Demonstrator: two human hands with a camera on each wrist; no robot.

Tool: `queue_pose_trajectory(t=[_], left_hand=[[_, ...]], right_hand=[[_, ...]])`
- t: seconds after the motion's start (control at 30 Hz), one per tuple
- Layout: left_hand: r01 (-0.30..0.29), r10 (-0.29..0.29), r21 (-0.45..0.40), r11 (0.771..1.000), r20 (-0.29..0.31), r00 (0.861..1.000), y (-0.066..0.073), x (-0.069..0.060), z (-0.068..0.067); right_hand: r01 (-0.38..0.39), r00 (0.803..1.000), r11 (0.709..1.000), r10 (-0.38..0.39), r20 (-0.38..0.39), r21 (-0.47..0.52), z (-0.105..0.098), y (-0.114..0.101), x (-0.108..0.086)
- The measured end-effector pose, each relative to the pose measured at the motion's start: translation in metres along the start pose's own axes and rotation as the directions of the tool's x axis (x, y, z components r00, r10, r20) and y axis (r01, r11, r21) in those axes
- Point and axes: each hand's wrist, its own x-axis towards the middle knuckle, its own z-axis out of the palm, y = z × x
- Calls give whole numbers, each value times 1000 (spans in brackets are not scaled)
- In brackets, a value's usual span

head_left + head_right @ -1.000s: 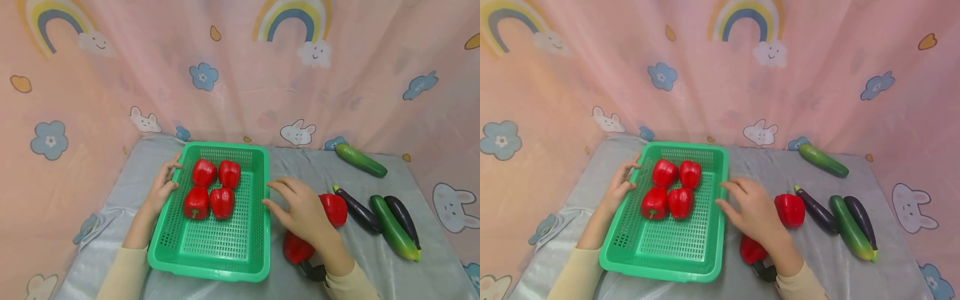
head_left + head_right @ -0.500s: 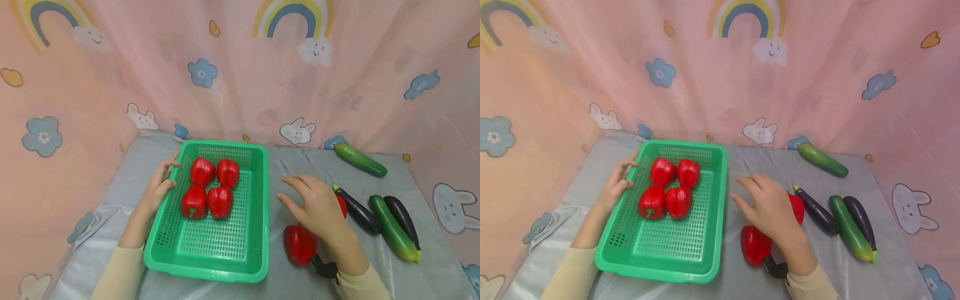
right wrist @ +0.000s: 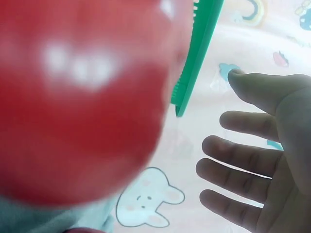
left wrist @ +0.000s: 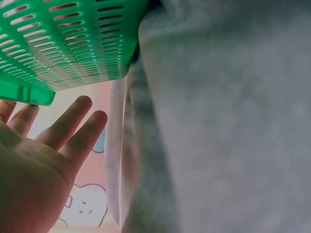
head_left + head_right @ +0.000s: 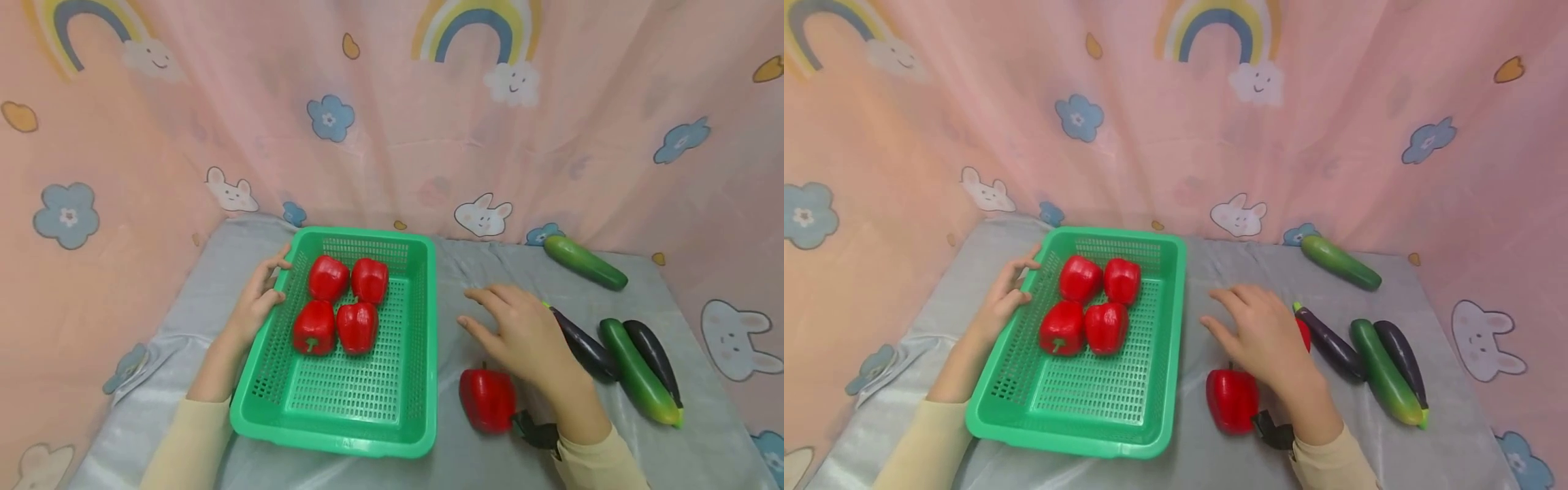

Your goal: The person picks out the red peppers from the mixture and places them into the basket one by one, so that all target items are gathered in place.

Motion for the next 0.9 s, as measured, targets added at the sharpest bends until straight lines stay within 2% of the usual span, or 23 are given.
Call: queue_pose_trajectory(t=[0.33,0.43,0.63,0.9], left_hand=[[19,-20,21,1000,27,999,-1,6,1],[32,-33,6,999,35,999,-2,3,2],[45,-45,9,999,10,999,0,-5,-3],[24,-25,38,999,15,1000,3,-1,-4]], right_hand=[[-59,990,998,63,124,-36,-6,8,0],[-95,981,994,102,164,-48,-8,10,-3],[-168,960,985,170,221,-31,-10,22,-5],[-275,929,962,267,255,-6,-23,48,-9]])
